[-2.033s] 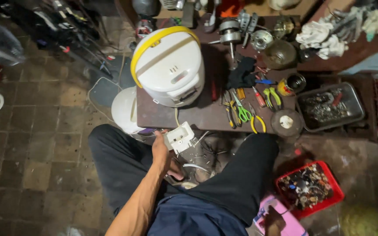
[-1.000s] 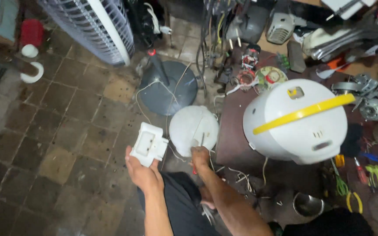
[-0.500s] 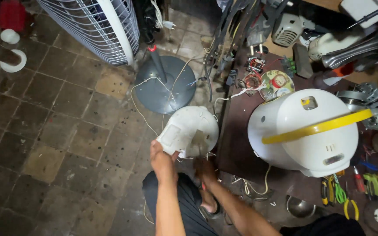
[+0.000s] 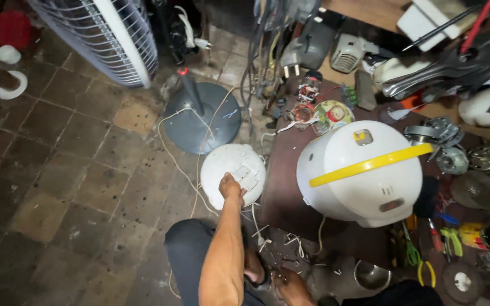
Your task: The person disassembles a white rice cooker by removing the bottom panel with a screwdriver, then opens the lid and uses pliers to remove a rubber seal from the lid rim. The removed parts are placed on the workbench.
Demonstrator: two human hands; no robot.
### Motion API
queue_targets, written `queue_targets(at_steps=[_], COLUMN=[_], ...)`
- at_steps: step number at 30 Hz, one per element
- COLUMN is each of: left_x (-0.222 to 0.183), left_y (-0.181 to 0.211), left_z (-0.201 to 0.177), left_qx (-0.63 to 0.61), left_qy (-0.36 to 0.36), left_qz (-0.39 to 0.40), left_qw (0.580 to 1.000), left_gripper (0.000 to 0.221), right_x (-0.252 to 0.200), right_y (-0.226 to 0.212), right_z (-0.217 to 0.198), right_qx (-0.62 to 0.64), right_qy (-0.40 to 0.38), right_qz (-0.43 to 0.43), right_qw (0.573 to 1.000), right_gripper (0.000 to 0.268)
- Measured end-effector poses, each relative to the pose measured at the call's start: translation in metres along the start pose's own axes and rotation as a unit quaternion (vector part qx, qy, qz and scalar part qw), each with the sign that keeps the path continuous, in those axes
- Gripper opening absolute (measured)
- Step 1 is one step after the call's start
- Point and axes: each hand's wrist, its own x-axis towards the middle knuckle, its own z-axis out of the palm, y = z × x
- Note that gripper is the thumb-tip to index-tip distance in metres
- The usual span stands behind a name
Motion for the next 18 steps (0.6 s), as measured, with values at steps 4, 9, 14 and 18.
queue_targets(at_steps=[4, 9, 14, 18], left_x=[0.012, 0.044, 0.035, 0.020], left_y=[-0.024, -0.063, -0.056, -0.045], left_z=[0.009, 0.011, 0.009, 0.007], left_qx=[-0.013, 0.028, 0.022, 0.062], left_qy=[0.013, 0.057, 0.135, 0.163], left_qz=[0.001, 0.037, 0.052, 0.034], left_qw=[1.000, 0.997, 0.989, 0.984], left_gripper=[0.045, 0.035, 0.051, 0.070], right_x=[-0.006, -0.012, -0.007, -0.007], right_y=[0.012, 0.004, 0.007, 0.008], right_z=[-0.012, -0.021, -0.022, -0.020], right_qx=[0.018, -0.024, 0.011, 0.014], right_qy=[0.015, 0.013, 0.024, 0.023], right_qz=[0.010, 0.063, 0.086, 0.103], right_qw=[1.000, 0.998, 0.996, 0.994], right_gripper=[0.034, 0.040, 0.032, 0.035])
